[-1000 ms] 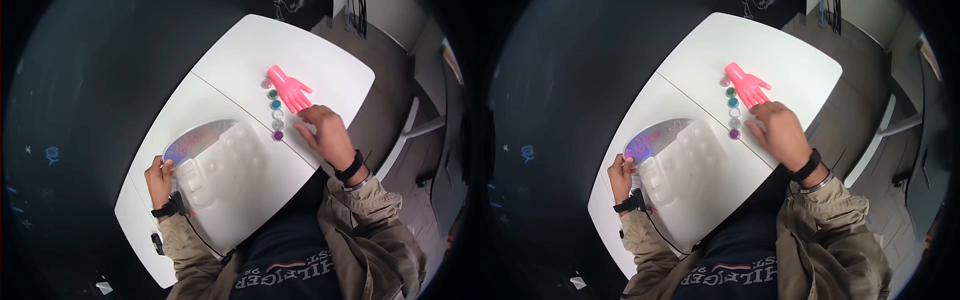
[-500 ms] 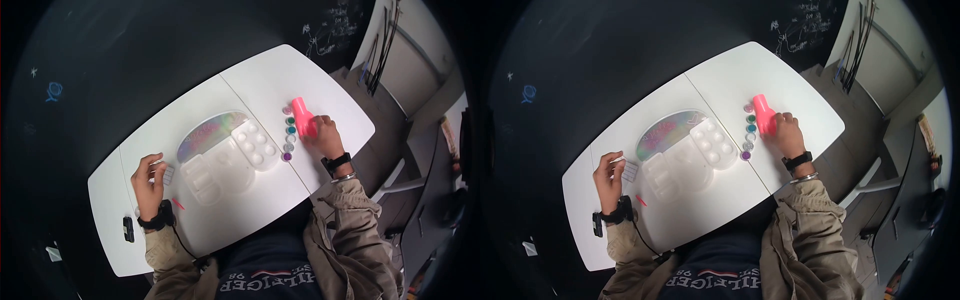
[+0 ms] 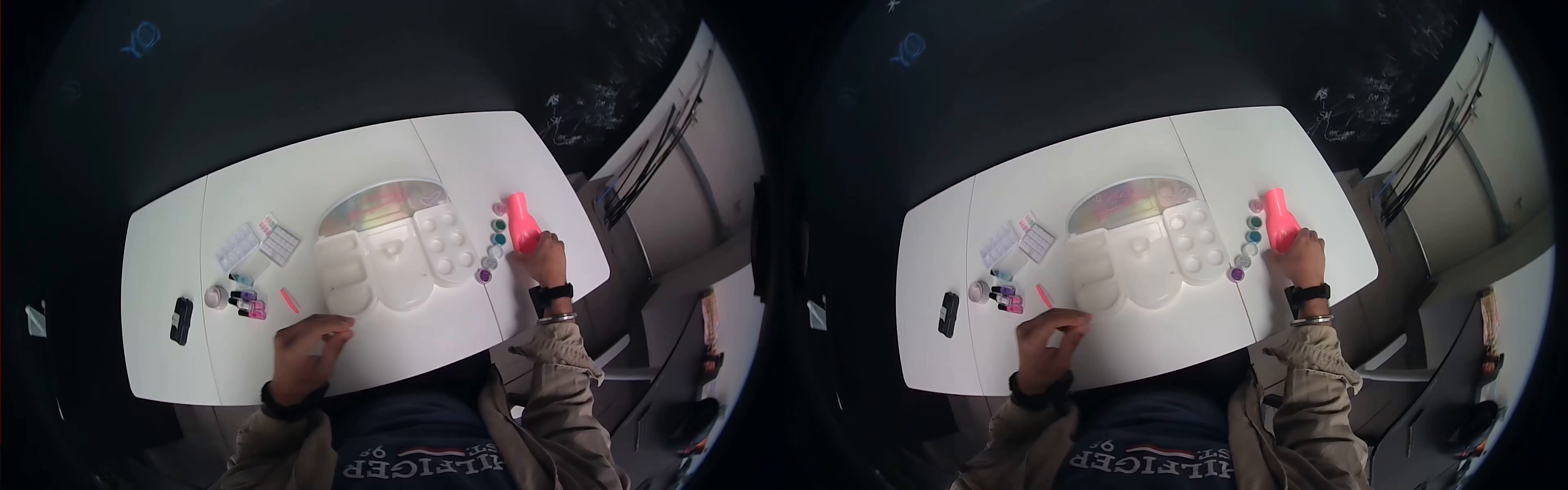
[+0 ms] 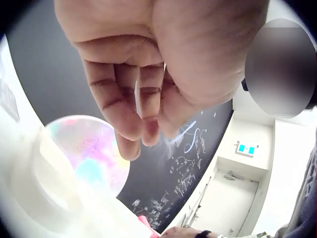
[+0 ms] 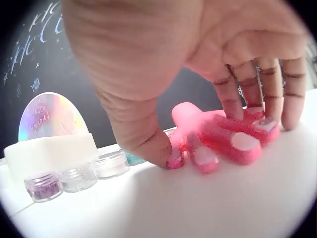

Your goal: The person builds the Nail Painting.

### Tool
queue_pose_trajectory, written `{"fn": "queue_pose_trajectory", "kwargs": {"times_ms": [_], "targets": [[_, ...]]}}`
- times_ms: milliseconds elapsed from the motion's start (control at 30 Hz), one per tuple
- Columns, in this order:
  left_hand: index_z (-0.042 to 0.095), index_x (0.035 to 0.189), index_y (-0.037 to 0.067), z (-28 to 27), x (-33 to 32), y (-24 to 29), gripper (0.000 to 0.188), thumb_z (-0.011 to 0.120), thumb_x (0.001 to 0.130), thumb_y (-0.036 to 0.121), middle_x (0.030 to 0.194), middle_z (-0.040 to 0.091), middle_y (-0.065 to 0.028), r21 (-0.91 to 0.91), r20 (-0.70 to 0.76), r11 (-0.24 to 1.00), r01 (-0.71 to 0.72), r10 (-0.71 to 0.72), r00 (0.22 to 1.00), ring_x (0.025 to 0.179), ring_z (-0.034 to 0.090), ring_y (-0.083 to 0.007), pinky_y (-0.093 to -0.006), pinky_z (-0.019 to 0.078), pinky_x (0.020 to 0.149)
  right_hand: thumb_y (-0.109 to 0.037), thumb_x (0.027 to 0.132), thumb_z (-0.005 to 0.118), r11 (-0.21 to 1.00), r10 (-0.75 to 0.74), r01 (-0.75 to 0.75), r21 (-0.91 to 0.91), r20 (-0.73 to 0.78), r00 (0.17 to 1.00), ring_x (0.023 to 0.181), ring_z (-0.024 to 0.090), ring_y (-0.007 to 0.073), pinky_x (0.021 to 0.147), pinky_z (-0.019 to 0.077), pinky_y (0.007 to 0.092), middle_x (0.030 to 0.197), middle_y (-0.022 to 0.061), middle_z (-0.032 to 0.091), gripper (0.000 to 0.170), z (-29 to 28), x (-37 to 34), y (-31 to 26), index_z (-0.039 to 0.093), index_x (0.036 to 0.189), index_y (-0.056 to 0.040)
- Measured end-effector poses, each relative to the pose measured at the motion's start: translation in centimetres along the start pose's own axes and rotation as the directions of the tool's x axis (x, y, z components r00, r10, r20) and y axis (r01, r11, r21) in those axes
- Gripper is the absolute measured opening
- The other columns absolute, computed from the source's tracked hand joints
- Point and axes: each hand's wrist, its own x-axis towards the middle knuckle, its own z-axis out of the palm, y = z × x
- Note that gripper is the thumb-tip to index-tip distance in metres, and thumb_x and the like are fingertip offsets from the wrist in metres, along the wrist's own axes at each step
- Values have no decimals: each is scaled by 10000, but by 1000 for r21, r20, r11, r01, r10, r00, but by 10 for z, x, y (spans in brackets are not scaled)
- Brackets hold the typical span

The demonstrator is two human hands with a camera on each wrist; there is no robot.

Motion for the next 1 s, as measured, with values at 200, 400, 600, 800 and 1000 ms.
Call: {"fn": "queue_pose_trajectory", "kwargs": {"times_ms": [200, 400, 600, 800, 1000], "targets": [[740, 1022, 17, 39, 23, 6, 84, 765, 954, -25, 976, 803, -116, -78, -21, 996, -47, 45, 999, 770, 780, -219, -307, 615, 651, -348, 710, 918, 993, 56, -46, 112, -85, 995, 983, 743, 460, 862, 620, 513, 1130, 275, 737, 745, -22, -6, -13, 616, 1241, 79], [745, 1019, 45, 63, 44, -32, 66, 758, 961, 16, 935, 783, -93, 24, -92, 993, -115, 117, 989, 761, 765, -275, -335, 610, 653, -209, 798, 858, 868, 67, 2, 497, -122, 990, 957, 770, 346, 817, 626, 408, 1160, 246, 740, 675, -58, -19, -38, 586, 1353, 64], [731, 980, 78, 63, 49, -42, 52, 761, 949, 48, 912, 769, -46, 110, -86, 985, -132, 142, 986, 753, 749, -276, -366, 607, 654, -34, 935, 644, 134, -231, -159, 978, 187, 955, 984, 771, 244, 872, 613, 339, 1337, 203, 702, 554, -80, -46, -88, 498, 1464, 37], [752, 1022, 27, 51, 44, -43, 44, 739, 983, 12, 967, 795, -97, 84, -31, 992, -99, 102, 994, 775, 776, -222, -303, 620, 629, -173, 904, 649, -134, -467, -364, 922, 266, 844, 1042, 780, 316, 916, 630, 388, 1407, 323, 640, 677, -76, -66, -131, 424, 1505, 43], [755, 1023, 32, 33, 36, -52, 37, 741, 989, 31, 972, 800, -100, 114, -61, 991, -67, 74, 995, 772, 776, -215, -311, 620, 629, -20, 928, 605, 0, -473, -355, 935, 313, 824, 1039, 774, 284, 845, 606, 347, 1422, 231, 651, 628, -73, -76, -148, 432, 1532, -12]]}}
